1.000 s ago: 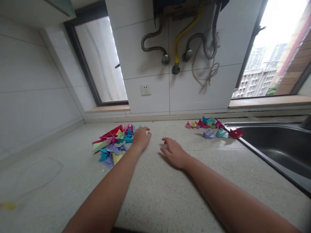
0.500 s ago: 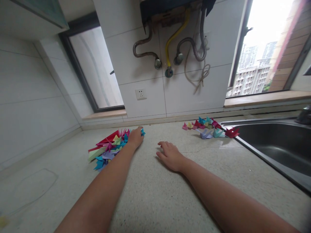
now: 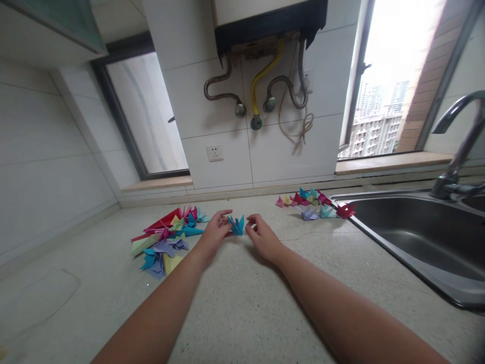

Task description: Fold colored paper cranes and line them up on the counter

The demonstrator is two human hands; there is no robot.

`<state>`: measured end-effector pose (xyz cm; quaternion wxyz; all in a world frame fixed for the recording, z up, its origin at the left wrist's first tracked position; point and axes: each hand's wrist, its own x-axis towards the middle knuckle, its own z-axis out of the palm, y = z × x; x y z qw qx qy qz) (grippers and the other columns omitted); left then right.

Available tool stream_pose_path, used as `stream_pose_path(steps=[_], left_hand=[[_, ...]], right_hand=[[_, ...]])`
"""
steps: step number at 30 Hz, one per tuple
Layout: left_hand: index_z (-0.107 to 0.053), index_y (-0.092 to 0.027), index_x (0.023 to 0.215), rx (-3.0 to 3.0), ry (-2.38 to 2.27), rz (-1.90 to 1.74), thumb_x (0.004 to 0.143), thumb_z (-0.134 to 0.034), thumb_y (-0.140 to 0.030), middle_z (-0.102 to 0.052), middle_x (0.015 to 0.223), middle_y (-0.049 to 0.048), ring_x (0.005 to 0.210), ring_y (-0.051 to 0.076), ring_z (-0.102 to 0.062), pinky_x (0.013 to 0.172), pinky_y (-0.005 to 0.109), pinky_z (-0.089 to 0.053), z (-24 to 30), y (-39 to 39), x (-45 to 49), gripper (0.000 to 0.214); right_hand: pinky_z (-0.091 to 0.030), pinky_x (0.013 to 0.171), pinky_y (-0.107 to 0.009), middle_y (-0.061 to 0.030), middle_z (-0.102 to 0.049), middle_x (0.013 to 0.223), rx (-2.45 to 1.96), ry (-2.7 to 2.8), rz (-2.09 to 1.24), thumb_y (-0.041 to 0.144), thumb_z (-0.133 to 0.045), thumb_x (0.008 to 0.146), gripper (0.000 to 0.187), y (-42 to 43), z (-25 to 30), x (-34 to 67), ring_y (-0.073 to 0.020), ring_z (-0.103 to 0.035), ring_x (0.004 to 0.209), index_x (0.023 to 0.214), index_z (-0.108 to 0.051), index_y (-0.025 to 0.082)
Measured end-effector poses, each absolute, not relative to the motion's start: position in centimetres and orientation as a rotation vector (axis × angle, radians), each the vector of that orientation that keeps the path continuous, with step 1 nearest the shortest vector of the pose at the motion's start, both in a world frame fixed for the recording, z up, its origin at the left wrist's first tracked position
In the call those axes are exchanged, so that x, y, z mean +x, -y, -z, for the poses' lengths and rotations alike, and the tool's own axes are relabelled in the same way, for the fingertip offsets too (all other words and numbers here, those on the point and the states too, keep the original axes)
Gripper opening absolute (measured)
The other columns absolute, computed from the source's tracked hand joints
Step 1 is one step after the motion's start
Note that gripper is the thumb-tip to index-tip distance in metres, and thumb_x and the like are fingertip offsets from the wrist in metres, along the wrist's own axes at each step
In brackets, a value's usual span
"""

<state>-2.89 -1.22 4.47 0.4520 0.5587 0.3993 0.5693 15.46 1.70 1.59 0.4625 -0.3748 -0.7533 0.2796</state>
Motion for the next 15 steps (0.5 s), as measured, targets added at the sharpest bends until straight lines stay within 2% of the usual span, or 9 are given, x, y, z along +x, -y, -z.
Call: stream_pose_path(steps=[6, 11, 15], left_hand=[[-0.054, -0.022, 0.123, 1.204, -0.874, -1.465, 0.077, -0.070, -0.021, -0.063, 0.101, 0.0035, 0.091, 0.016, -0.064, 0.081, 0.032, -0.054, -3.6, 3.1, -2.4, 0.048], [-0.054, -0.022, 0.124, 1.162, -0.785, -1.460, 0.079, -0.069, -0.021, -0.061, 0.099, 0.0031, 0.089, 0.016, -0.063, 0.076, 0.029, -0.054, -3.3, 2.9, -3.4, 0.047], [-0.054, -0.021, 0.124, 1.183, -0.789, -1.424, 0.080, -0.070, -0.022, -0.061, 0.099, 0.0034, 0.087, 0.015, -0.063, 0.073, 0.027, -0.053, -3.2, 2.6, -3.4, 0.047]], right_hand=[[-0.047, 0.068, -0.028, -0.0019, -0.064, 0.091, -0.776, 1.864, -0.877, 0.031, -0.051, 0.091, 0.031, -0.7, -1.9, 15.5, -0.0140, -0.059, 0.072, 0.120, -0.046, 0.022], [-0.047, 0.075, -0.029, -0.0014, -0.065, 0.092, -0.685, 1.952, -0.872, 0.024, -0.047, 0.093, 0.032, 0.0, -2.4, 15.5, -0.0142, -0.059, 0.080, 0.125, -0.050, 0.023], [-0.045, 0.072, -0.028, -0.0022, -0.065, 0.093, -0.680, 2.011, -0.862, 0.029, -0.052, 0.093, 0.028, 0.8, -3.0, 15.5, -0.0143, -0.058, 0.079, 0.120, -0.056, 0.022]])
